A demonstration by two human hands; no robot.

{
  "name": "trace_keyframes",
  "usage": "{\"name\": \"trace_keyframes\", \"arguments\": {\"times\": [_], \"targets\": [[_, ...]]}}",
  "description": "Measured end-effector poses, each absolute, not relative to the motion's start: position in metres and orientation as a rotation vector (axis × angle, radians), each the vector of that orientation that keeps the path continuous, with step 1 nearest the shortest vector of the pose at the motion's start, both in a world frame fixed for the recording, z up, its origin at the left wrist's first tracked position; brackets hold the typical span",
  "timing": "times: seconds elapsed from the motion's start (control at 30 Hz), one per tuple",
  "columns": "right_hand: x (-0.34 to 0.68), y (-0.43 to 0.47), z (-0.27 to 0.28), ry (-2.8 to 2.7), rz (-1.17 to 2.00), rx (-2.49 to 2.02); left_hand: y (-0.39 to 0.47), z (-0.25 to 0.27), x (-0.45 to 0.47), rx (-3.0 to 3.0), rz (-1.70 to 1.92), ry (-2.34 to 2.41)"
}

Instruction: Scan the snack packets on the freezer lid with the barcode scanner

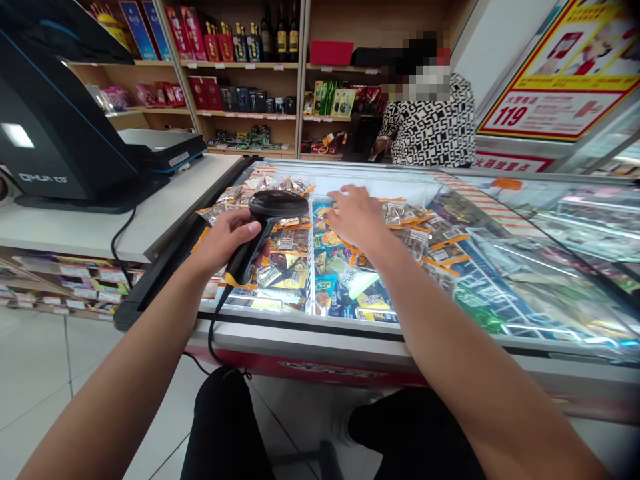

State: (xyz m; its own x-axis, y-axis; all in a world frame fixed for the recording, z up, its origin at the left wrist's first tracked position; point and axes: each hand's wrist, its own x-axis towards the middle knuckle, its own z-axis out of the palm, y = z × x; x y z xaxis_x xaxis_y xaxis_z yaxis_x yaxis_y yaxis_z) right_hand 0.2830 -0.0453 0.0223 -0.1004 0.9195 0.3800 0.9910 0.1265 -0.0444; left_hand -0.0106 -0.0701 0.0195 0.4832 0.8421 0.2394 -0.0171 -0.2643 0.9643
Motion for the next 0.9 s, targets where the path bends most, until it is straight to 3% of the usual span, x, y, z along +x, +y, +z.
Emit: {"name": "trace_keyframes", "arguments": {"times": [0.23, 0.6, 0.77, 0.9], "targets": [[0.285, -0.034, -0.017, -2.194, -0.348, -2.006, -0.068, 0.019, -0.012, 1.622, 0.969, 0.712], [0.367, -0.02, -0.01, -1.964, -0.207, -2.1, -0.07, 0.019, -0.01, 1.643, 0.941, 0.677], [0.341, -0.024, 0.006, -1.911, -0.239, -1.989, -0.072, 0.022, -0.009, 1.661, 0.97, 0.687], [0.287, -0.031, 0.009, -1.917, 0.39, -1.876, -0.072, 0.023, -0.011, 1.672, 0.966, 0.731]]}}
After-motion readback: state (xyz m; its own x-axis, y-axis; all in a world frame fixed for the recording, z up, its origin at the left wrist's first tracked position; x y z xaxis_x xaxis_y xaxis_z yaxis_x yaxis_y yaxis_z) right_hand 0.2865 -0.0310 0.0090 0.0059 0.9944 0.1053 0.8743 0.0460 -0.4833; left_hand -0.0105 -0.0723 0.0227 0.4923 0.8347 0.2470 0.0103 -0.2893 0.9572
